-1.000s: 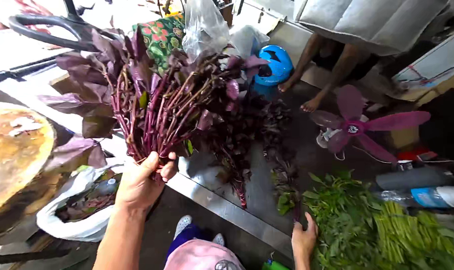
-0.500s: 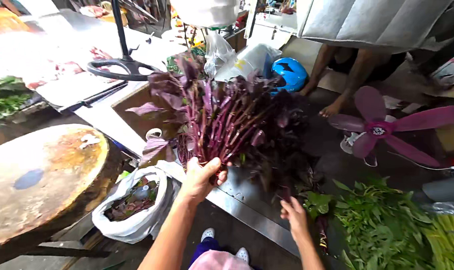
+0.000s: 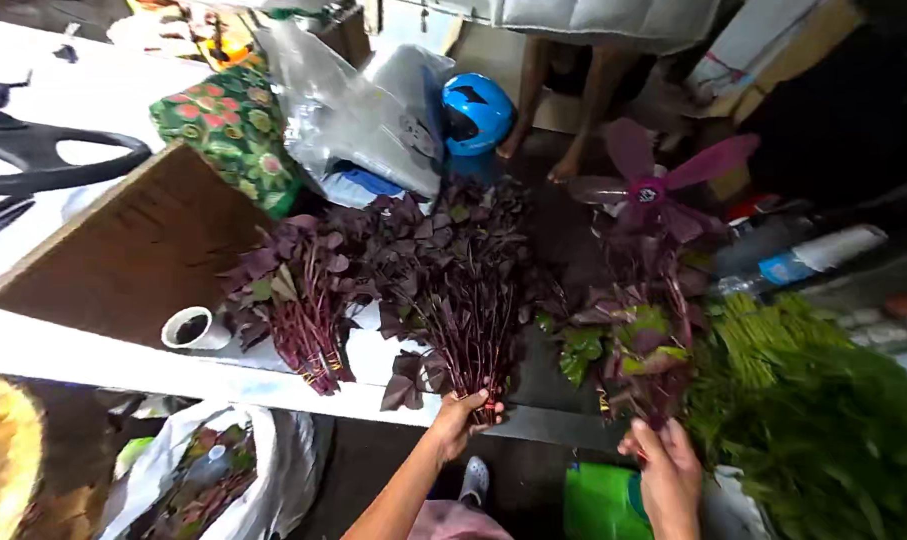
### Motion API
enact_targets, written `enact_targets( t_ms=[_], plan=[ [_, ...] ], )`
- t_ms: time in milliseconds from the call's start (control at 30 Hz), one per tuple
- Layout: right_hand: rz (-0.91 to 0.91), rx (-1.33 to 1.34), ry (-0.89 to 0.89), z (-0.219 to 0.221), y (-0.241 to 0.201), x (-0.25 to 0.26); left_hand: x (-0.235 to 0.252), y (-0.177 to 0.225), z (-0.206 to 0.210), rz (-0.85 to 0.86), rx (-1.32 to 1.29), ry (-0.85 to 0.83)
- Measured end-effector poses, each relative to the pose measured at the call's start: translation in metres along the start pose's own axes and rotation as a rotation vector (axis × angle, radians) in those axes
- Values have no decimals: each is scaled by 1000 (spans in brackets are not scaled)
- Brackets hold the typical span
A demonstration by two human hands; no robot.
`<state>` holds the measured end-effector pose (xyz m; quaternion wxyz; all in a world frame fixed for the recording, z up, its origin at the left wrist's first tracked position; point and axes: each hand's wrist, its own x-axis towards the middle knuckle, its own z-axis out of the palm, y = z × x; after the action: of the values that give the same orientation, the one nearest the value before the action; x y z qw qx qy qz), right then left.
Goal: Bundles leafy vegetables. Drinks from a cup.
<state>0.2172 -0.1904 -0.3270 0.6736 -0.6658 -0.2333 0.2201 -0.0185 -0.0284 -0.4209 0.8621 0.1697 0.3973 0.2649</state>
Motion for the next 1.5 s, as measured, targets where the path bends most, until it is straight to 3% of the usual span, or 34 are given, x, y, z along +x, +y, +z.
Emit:
enact_targets(
  t_ms=[100, 200, 333, 467, 633, 733, 833, 933, 1000, 1067, 1200, 1333, 1500],
  plan=[
    [24, -265, 57, 40, 32, -1, -7, 3, -7, -162, 28, -196],
    [96, -479, -32, 71, 85, -4, -1, 7, -10, -260, 146, -307],
    [0, -733, -107, 90, 132, -23, -9, 13, -18, -130, 50, -419],
    [-67, -919, -243, 102, 133, -38, -31, 32, -53, 62, -244, -595],
    [-44, -1131, -438, 99, 121, -20, -50, 37, -101, 104, -368, -506],
    [8, -1003, -559, 80, 107, 5, -51, 31, -102, 115, -93, -339],
    [2, -872, -366, 48, 97, 32, -51, 27, -90, 163, 168, -187],
    [54, -993, -74, 14, 102, 61, -55, 20, -78, 136, 83, 20],
    [220, -1091, -70, -1, 117, 74, -61, 13, -74, 117, -52, 161],
    [319, -1134, -100, -9, 125, 85, -66, 7, -77, 129, -145, 199],
    [473, -717, 33, -2, 95, 99, -76, 17, -81, 137, 0, 139],
    [289, -233, 47, 36, 24, 95, -70, 30, -81, 137, 341, 46],
    [-70, -117, -16, 97, -55, 59, -62, 19, -67, 200, 350, 7]
  ],
)
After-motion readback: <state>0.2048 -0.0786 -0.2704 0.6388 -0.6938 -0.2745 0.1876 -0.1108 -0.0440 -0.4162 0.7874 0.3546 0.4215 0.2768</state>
